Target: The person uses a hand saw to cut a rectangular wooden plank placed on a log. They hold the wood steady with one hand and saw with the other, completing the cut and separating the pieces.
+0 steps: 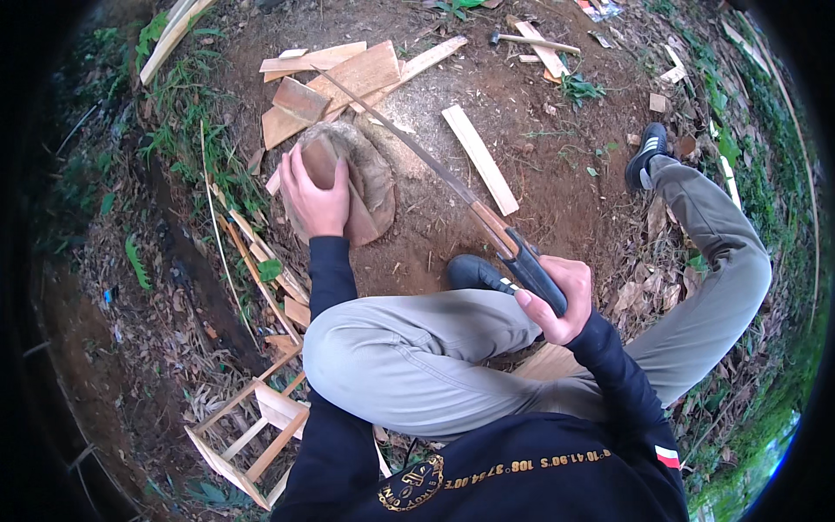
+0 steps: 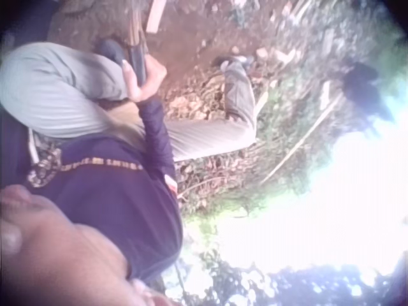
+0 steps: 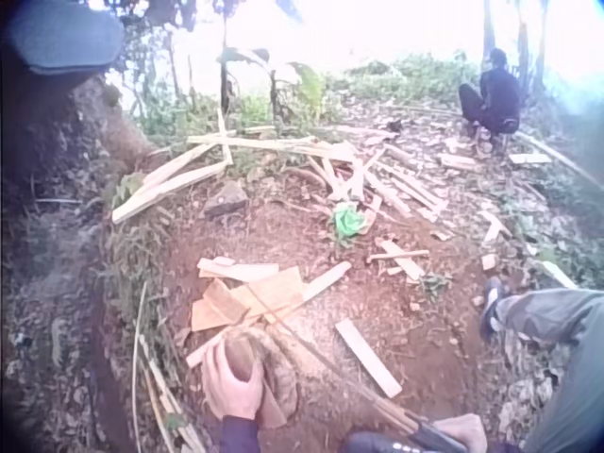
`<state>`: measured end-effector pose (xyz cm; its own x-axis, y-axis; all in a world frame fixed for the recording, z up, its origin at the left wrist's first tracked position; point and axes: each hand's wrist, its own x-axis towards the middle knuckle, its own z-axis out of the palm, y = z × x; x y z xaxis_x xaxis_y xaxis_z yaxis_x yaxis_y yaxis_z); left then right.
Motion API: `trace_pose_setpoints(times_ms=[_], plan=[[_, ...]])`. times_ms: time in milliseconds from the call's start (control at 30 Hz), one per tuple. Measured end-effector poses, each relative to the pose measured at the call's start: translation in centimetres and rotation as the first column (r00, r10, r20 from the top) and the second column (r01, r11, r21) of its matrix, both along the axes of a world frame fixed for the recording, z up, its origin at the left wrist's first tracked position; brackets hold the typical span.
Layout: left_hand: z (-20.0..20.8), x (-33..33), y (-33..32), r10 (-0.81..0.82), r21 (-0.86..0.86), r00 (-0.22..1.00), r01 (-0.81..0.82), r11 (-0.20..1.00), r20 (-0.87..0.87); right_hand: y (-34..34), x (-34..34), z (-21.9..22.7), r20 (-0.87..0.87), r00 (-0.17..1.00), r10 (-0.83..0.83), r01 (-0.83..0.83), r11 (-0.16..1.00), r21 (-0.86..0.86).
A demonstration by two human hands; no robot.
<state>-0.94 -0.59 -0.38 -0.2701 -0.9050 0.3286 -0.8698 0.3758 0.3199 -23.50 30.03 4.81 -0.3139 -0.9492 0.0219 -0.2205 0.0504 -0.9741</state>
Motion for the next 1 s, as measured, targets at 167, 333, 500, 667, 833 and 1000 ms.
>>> trace_pose_setpoints(times_ms=[167, 333, 500, 667, 833, 1000], plan=[[-0.9, -1.5, -2.0, -0.115, -0.134, 0.986, 0.099, 0.986, -0.119, 0.5, 1.1, 1.0, 0.001, 1.000, -0.012, 0.012, 0.997, 0.082], [0.3, -3.0, -4.9, -0.096, -0.077, 0.995, 0.094, 0.993, -0.013, 1.2, 0.9, 0.8, 0.009, 0.998, -0.063, 0.062, 0.996, 0.063], [-0.9, -3.0, -6.0, -0.180, -0.204, 0.977, 0.155, 0.967, -0.111, 1.0, 0.5, 0.7, 0.014, 0.994, -0.108, 0.107, 0.992, 0.069], [-0.7, -3.0, -6.2, -0.130, -0.143, 0.972, 0.103, 0.984, -0.195, 0.3, 0.6, 0.9, 0.009, 0.996, -0.092, 0.091, 0.993, 0.069], [-0.4, -1.0, -4.2, -0.144, -0.221, 0.970, 0.187, 0.957, 0.195, -0.1, 2.6, 1.1, 0.167, 0.979, -0.113, 0.085, 0.982, 0.169], [-1.6, -1.6, -3.4, -0.110, -0.147, 0.994, 0.110, 0.983, 0.012, -1.5, 4.1, 0.6, 0.116, 0.992, -0.055, 0.045, 0.995, 0.086]])
